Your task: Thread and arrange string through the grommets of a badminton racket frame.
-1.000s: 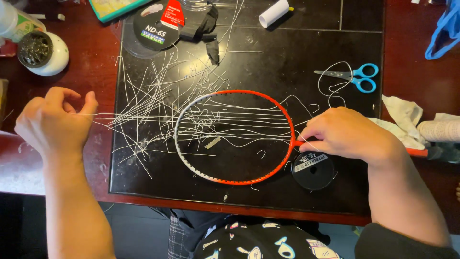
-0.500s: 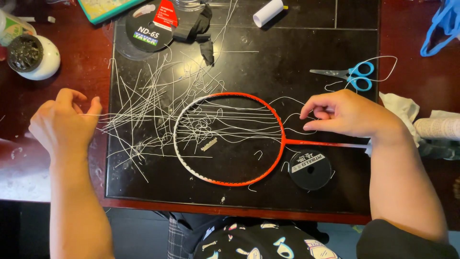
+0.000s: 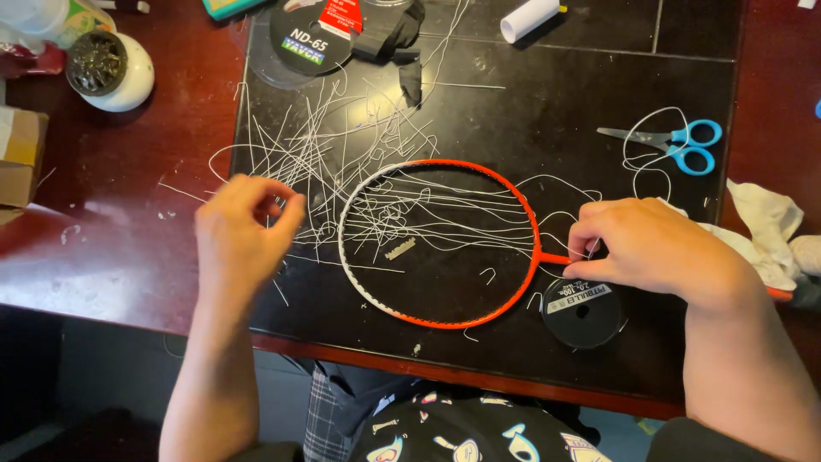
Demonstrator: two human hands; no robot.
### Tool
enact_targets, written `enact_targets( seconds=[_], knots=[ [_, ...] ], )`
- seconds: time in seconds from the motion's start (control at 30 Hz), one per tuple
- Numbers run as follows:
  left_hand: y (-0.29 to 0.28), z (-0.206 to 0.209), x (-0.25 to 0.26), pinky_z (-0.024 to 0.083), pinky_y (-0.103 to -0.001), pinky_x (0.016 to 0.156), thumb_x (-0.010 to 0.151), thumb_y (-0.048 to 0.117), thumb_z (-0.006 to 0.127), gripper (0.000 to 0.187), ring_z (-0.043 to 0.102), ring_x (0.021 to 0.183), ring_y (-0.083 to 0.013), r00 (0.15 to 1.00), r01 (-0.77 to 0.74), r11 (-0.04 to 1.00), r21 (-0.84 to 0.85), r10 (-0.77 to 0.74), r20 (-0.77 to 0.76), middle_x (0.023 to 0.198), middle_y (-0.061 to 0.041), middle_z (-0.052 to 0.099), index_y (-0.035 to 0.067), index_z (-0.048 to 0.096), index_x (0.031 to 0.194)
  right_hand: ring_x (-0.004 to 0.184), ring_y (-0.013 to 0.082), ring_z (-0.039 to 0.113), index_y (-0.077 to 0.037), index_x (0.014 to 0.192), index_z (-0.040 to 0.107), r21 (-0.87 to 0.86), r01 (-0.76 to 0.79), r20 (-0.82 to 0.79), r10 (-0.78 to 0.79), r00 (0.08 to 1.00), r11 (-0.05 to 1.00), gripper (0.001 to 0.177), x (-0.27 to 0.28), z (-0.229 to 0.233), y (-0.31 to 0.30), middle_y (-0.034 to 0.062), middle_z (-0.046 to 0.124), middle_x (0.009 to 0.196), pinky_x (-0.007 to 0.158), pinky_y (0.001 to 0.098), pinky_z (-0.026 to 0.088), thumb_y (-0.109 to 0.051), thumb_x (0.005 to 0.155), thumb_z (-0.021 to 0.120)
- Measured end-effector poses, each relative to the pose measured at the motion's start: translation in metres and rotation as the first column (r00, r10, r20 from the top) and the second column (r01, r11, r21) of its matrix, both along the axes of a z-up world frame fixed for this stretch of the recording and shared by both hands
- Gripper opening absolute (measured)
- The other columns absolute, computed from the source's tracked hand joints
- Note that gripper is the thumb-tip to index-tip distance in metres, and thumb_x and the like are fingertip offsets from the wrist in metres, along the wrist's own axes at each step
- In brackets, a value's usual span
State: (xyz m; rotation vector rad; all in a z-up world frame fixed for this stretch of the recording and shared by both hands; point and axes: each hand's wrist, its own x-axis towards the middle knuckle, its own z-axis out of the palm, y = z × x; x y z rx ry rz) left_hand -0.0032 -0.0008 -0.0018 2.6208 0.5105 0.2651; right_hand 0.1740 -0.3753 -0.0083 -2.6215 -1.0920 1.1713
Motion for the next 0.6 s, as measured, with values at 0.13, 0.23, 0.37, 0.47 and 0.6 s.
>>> enact_targets(
  seconds=[0.13, 0.23, 0.37, 0.47, 0.6],
  knots=[
    [-0.020, -0.021, 0.014, 0.051, -0.029, 0.062, 0.088, 0.028, 0.078, 0.023, 0.067, 0.064, -0.0131, 0.985, -0.125, 0.967, -0.224, 0.093, -0.148, 0.073, -0.006, 0.071, 0.005, 0.078, 0.091, 0.077, 0.0235, 0.071, -0.016, 0.089, 0.076, 0.199, 0.073, -0.008, -0.073, 0.997, 0.977, 0.035, -0.001, -0.018, -0.005, 0.0013, 0.074, 0.082, 0.067, 0.0388, 0.056, -0.042, 0.069, 0.086],
    [-0.022, -0.037, 0.022, 0.049, -0.027, 0.057, 0.087, 0.026, 0.077, 0.022, 0.064, 0.056, -0.0111, 0.986, -0.132, 0.945, -0.300, 0.094, -0.137, 0.065, -0.005, 0.070, 0.005, 0.077, 0.092, 0.076, 0.0232, 0.072, -0.016, 0.088, 0.076, 0.087, 0.079, -0.030, -0.077, 0.997, 0.993, 0.027, -0.004, -0.013, 0.001, 0.0020, 0.075, 0.081, 0.069, 0.0384, 0.056, -0.037, 0.073, 0.084],
    [-0.015, -0.047, 0.025, 0.048, -0.027, 0.057, 0.091, 0.022, 0.074, 0.019, 0.061, 0.058, -0.0101, 0.997, -0.069, 0.935, -0.348, 0.055, -0.048, 0.067, -0.005, 0.069, 0.003, 0.075, 0.093, 0.074, 0.0226, 0.071, -0.012, 0.080, 0.074, 0.100, 0.015, -0.045, -0.010, 0.999, 0.995, 0.024, 0.000, -0.014, 0.000, 0.0016, 0.073, 0.080, 0.066, 0.0385, 0.056, -0.031, 0.071, 0.084],
    [-0.007, -0.036, 0.022, 0.047, -0.025, 0.055, 0.096, 0.019, 0.072, 0.018, 0.060, 0.059, -0.0088, 0.995, -0.078, 0.926, -0.370, 0.096, 0.029, 0.071, -0.004, 0.068, 0.002, 0.072, 0.096, 0.074, 0.0228, 0.070, -0.012, 0.080, 0.073, 0.132, 0.009, -0.032, -0.004, 0.999, 0.991, 0.024, 0.003, -0.013, -0.005, 0.0013, 0.072, 0.079, 0.065, 0.0388, 0.055, -0.031, 0.069, 0.084],
    [0.030, -0.027, 0.006, 0.050, -0.020, 0.057, 0.109, 0.014, 0.061, 0.013, 0.068, 0.069, -0.0079, 0.953, -0.066, 0.866, -0.495, 0.202, 0.227, 0.091, -0.004, 0.070, 0.001, 0.063, 0.107, 0.069, 0.0225, 0.069, -0.013, 0.081, 0.075, 0.175, 0.058, -0.041, -0.052, 0.998, 0.983, 0.025, 0.008, -0.009, -0.013, 0.0014, 0.069, 0.076, 0.062, 0.0379, 0.054, -0.032, 0.068, 0.084]
  ],
)
